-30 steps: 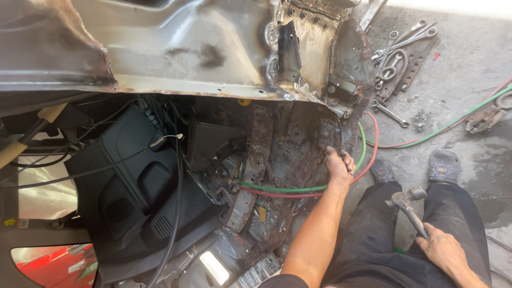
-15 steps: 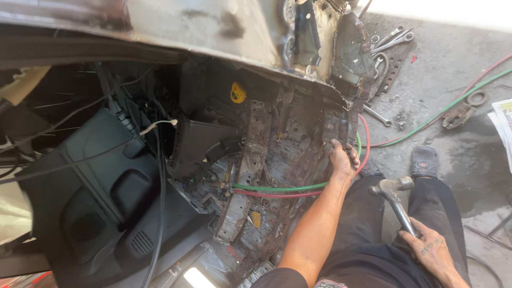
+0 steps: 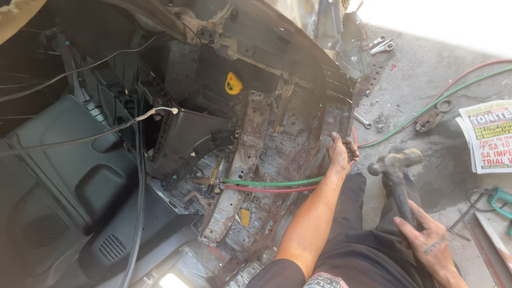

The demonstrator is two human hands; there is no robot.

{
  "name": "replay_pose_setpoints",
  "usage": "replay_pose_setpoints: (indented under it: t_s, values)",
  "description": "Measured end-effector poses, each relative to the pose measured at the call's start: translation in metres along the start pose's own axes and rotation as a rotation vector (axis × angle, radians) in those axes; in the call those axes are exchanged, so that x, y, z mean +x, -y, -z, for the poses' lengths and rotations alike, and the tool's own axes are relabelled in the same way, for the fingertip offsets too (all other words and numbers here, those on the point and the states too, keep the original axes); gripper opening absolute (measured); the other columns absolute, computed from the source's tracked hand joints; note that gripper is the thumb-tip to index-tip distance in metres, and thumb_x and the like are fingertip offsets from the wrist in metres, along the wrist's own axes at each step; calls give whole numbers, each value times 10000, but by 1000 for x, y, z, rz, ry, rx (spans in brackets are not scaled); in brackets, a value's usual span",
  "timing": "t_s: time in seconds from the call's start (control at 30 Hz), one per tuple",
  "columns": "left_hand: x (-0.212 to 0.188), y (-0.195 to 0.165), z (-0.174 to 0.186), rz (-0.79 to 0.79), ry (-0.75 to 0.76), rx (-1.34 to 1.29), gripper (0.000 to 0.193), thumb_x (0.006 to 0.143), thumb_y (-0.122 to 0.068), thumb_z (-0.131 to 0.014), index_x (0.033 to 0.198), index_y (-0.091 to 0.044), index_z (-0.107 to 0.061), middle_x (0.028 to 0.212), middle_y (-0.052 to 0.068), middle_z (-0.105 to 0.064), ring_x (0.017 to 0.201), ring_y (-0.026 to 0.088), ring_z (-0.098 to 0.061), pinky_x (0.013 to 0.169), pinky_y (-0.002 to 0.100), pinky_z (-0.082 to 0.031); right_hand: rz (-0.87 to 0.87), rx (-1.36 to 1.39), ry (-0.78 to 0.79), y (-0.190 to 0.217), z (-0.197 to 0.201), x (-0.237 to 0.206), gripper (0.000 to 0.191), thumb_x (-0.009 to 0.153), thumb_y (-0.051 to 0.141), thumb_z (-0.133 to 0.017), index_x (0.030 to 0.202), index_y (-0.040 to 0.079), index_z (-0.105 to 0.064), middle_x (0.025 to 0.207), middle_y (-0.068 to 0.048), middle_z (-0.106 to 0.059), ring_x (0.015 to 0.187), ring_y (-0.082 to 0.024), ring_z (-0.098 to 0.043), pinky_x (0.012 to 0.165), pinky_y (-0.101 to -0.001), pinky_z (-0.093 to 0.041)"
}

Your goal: The person works on a damaged car front body panel in a workshop. They hammer and pry on the rusted panel with a hammer and bar, then heat the metal with an oxy-fuel torch and hammer the heated area, repeatedly working the panel from different angles.

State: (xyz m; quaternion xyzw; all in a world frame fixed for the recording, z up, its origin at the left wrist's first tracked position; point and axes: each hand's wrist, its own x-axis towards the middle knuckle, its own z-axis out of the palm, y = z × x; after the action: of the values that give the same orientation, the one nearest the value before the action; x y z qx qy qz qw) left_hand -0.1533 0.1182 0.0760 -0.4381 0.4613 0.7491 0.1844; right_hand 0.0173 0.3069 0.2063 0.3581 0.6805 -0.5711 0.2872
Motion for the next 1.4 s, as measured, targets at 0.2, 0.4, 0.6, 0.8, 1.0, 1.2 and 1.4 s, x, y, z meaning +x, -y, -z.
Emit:
replay_pose_setpoints:
  t_s: [0.2,0.4,0.6,0.8,1.0,1.2,1.4]
  values:
    - [14,13,-2,-57,-79,61,619,1141,-542,-340,887,-16,-545,631,83,-583,520,187,-576,470,313,-474,170,-163,120,30,-3,20,611,788,145,-784,1384,129,-655,679,-68,-617,531,-117,-513,516,-314,-467]
    - [21,23,-5,11,-86,-82,566,1156,-535,-371,901,-55,-529,627,59,-517,501,166,-492,461,315,-423,-32,-61,175,42,24,75,584,828,162,-759,1401,137,-650,697,-57,-658,559,-115,-542,520,-327,-480]
    - [19,14,-22,53,-165,-45,570,1086,-598,-397,877,-81,-518,582,53,-472,450,177,-462,435,335,-407,-272,-19,146,15,75,151,549,922,170,-716,1462,122,-633,641,-113,-592,501,-156,-522,443,-344,-441]
    - [24,14,-27,109,-236,-55,575,1055,-642,-446,855,-109,-528,555,23,-445,436,154,-451,414,309,-365,-348,69,76,-39,113,195,325,968,116,-699,1263,-19,-671,710,-106,-603,519,-186,-555,442,-356,-446]
    - [28,13,-30,120,-286,-23,587,1044,-661,-476,838,-114,-525,558,13,-434,442,147,-437,430,309,-361,-453,59,45,-82,121,216,220,1007,122,-721,1086,-76,-669,773,-106,-625,577,-178,-575,490,-355,-477]
    - [28,8,-36,118,-317,15,596,1042,-669,-459,817,-119,-508,549,9,-425,429,140,-413,428,310,-349,-510,34,122,-83,112,227,205,985,141,-720,1074,-43,-697,758,-110,-626,576,-185,-577,494,-360,-479]
    - [28,6,-37,131,-321,17,603,1043,-681,-446,808,-128,-496,550,4,-419,427,137,-401,436,314,-342,-503,0,170,-77,106,232,216,974,153,-722,1123,-4,-715,751,-106,-633,566,-177,-576,484,-360,-470]
